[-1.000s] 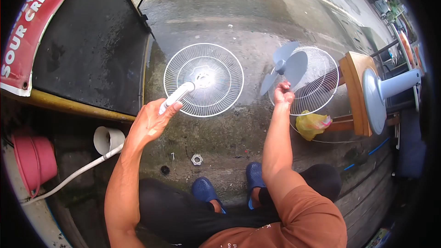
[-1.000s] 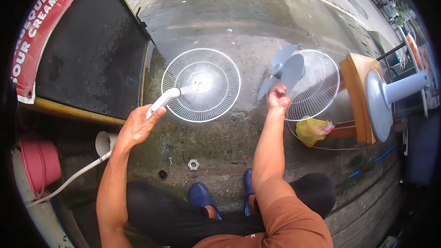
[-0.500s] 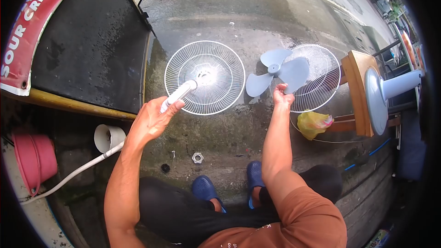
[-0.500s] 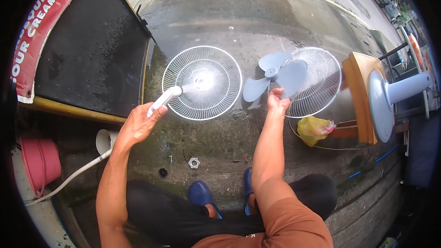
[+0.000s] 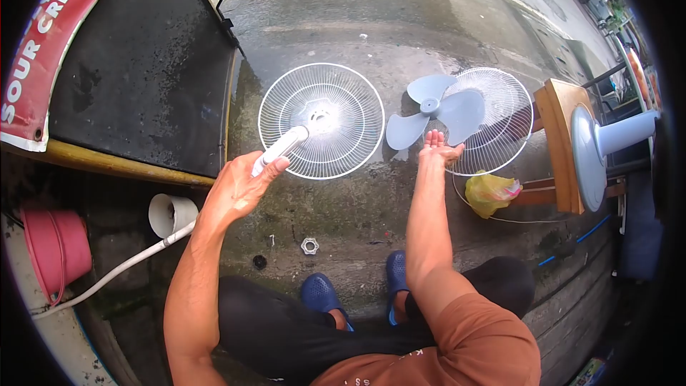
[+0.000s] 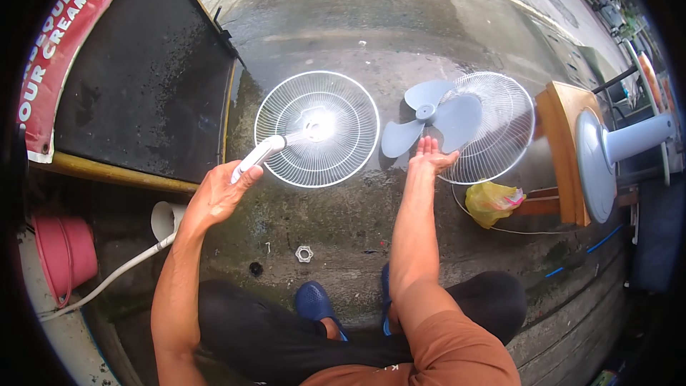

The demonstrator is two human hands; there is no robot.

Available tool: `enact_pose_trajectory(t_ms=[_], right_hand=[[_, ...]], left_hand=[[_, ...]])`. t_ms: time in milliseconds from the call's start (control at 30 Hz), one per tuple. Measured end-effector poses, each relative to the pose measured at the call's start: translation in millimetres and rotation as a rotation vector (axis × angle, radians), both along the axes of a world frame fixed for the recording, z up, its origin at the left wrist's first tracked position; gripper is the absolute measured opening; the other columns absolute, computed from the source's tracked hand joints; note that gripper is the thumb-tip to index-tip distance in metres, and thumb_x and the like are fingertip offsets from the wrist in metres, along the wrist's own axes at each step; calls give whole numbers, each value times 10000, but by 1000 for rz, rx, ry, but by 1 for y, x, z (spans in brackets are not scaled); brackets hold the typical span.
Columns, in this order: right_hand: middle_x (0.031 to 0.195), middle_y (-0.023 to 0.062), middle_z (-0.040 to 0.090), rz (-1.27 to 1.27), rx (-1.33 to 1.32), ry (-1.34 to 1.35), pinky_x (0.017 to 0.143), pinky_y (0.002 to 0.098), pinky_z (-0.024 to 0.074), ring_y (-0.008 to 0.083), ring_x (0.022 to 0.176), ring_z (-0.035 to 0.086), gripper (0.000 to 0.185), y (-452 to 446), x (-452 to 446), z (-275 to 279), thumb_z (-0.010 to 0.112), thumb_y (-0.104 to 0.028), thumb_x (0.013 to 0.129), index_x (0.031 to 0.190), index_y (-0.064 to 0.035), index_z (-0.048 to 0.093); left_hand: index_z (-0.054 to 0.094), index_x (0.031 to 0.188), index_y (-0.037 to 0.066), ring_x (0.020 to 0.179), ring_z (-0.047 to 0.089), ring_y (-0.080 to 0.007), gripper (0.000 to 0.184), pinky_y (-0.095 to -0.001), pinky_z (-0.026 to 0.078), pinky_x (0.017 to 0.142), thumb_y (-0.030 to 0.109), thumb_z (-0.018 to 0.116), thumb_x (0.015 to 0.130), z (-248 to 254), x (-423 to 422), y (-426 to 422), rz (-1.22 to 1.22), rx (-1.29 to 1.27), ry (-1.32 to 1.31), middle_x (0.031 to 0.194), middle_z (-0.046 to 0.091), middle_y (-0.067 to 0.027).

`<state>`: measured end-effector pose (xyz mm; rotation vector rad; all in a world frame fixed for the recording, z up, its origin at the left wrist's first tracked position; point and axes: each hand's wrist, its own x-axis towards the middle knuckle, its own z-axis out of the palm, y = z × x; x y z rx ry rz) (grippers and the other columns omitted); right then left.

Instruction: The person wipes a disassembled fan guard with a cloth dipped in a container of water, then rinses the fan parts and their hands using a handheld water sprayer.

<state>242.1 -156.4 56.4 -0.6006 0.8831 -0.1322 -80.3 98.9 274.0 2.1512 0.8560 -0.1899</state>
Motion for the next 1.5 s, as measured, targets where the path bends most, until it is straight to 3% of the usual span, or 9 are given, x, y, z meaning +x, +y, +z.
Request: enact_pose_trajectory(t_ms=[233,367,533,767,900,1167,1267,1367,1500], right_hand=[[989,90,606,408,-625,-204,663,328,511,176,820,579,203,73,-80,-48,560,-112,953,1128,-14,592],[955,111,650,1050,-233,-231,727,318,536,216,841,638,288,135,-119,-53,595,-248,973,1108,4,633],[1047,135,679,1138,286,-199,880,401,515,237,981,639,321,203,-125,-69,609,-265,968,1122,16,633],[1004,54,614,1141,-431,-302,810,347,447,144,933,568,341,194,-169,-11,516,-335,1024,1111,-28,637],[1092,74,627,1018,218,-351,904,348,463,181,1000,586,516,179,-247,63,474,-474,1051,1200,2,606],[1090,88,634,1234,-164,-303,897,330,478,148,1000,580,418,163,-295,59,647,-328,1016,1244,11,559],[1009,78,649,1244,-353,-453,878,336,497,171,949,609,419,149,-311,87,606,-356,1034,1213,19,556],[1058,104,637,1270,-196,-412,910,340,502,182,1023,637,385,143,-339,86,613,-278,1038,1270,3,490],[1048,51,581,1291,-96,-507,858,311,481,129,962,560,321,137,-370,103,624,-234,1032,1242,-24,500]], left_hand=[[645,894,7,695,518,-178,769,-383,450,663,773,579,874,2,1,-1,-12,-55,61,681,530,-55],[663,919,8,690,532,-189,761,-391,462,669,764,587,874,5,-5,0,-15,-49,66,677,540,-64],[632,918,-1,685,540,-188,744,-393,468,680,741,590,888,-2,-18,0,-2,-80,56,681,544,-73],[478,1117,1,937,639,-386,539,-478,482,823,525,553,1014,-27,-16,3,-109,-11,142,991,639,-253],[435,1155,15,1009,628,-407,434,-496,466,881,418,540,1032,-68,-10,8,-159,72,117,1059,629,-267],[341,1542,0,1290,542,-306,687,-385,423,1074,264,616,970,-88,3,50,-499,-435,233,1250,654,-223],[655,1310,16,1338,501,-241,470,-381,453,1049,237,689,895,-93,30,95,-458,-587,369,1245,680,-120],[667,1101,53,1114,613,-248,269,-458,569,923,243,686,911,-108,64,94,119,-627,172,1121,664,-83],[679,1036,16,881,690,-224,256,-327,606,677,247,695,930,-192,94,77,216,-734,96,959,693,-124]])
